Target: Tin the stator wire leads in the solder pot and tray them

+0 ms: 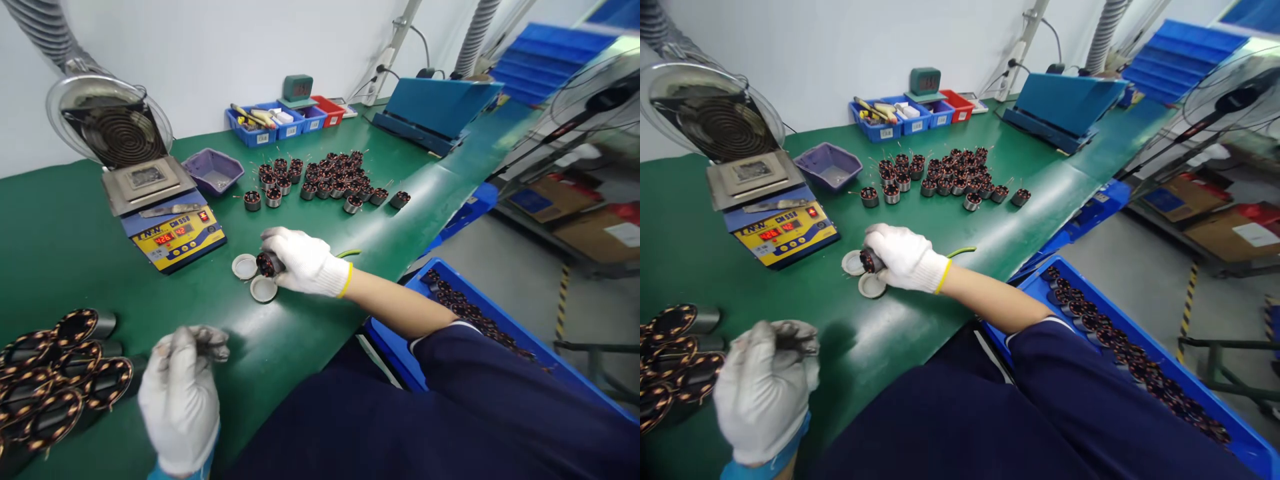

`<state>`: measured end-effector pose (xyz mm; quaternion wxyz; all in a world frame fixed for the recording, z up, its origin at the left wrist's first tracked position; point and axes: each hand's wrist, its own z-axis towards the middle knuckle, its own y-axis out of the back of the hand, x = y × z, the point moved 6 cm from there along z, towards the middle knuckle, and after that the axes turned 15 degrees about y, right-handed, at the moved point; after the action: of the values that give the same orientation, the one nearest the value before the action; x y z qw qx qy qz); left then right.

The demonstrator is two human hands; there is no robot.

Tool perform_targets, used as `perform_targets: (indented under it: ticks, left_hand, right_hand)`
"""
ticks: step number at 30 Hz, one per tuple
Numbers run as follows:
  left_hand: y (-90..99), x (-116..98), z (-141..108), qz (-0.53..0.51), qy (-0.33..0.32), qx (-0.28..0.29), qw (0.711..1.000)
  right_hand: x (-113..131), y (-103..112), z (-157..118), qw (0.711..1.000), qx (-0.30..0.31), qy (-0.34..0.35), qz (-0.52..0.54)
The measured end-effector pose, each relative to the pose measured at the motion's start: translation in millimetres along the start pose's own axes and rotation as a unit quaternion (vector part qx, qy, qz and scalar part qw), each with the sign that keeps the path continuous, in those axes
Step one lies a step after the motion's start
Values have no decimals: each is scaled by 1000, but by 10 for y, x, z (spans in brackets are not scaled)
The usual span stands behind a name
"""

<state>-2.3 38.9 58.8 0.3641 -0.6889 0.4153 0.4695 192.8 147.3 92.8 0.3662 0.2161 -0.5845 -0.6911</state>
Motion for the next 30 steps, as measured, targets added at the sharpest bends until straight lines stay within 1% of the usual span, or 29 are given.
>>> perform_targets:
  ticks: [2, 3, 5, 8, 10, 13, 15, 17, 20, 22, 23, 27, 30]
  left_hand:
    - [-68, 75, 35, -14, 23, 15, 1000]
    - [-93, 105, 53, -23, 33, 20, 999]
    - [-118, 145, 91, -40, 52, 25, 998]
    - [-124, 172, 128, -58, 79, 34, 995]
    - [-124, 172, 123, -64, 90, 39, 993]
    - [-120, 149, 87, -58, 88, 33, 994]
    - [-119, 138, 69, -55, 86, 29, 994]
    - [-125, 145, 71, -64, 90, 32, 993]
    - [-145, 183, 91, -90, 101, 48, 990]
    - [-154, 214, 98, -94, 107, 52, 988]
    - [-156, 228, 96, -92, 110, 52, 988]
    - [-166, 263, 80, -86, 120, 55, 988]
    - [-174, 263, 77, -85, 124, 57, 987]
  right_hand:
    - [-97, -48, 122, 994, 87, -55, -27]
    - [-118, -72, 179, 990, 121, -66, -39]
    - [-120, -119, 282, 983, 164, -58, -50]
    - [-106, -191, 376, 979, 196, -30, -45]
    - [-106, -219, 400, 979, 201, -18, -40]
    - [-121, -216, 394, 980, 196, -13, -29]
    - [-137, -173, 375, 984, 175, -14, -22]
    - [-151, -103, 364, 990, 137, -10, -32]
    - [-114, -46, 390, 990, 102, 37, -87]
    - [-54, -84, 436, 983, 106, 78, -129]
    - [-29, -120, 461, 979, 113, 89, -145]
    - [34, -250, 518, 971, 140, 83, -176]
    - [84, -235, 515, 963, 144, 103, -204]
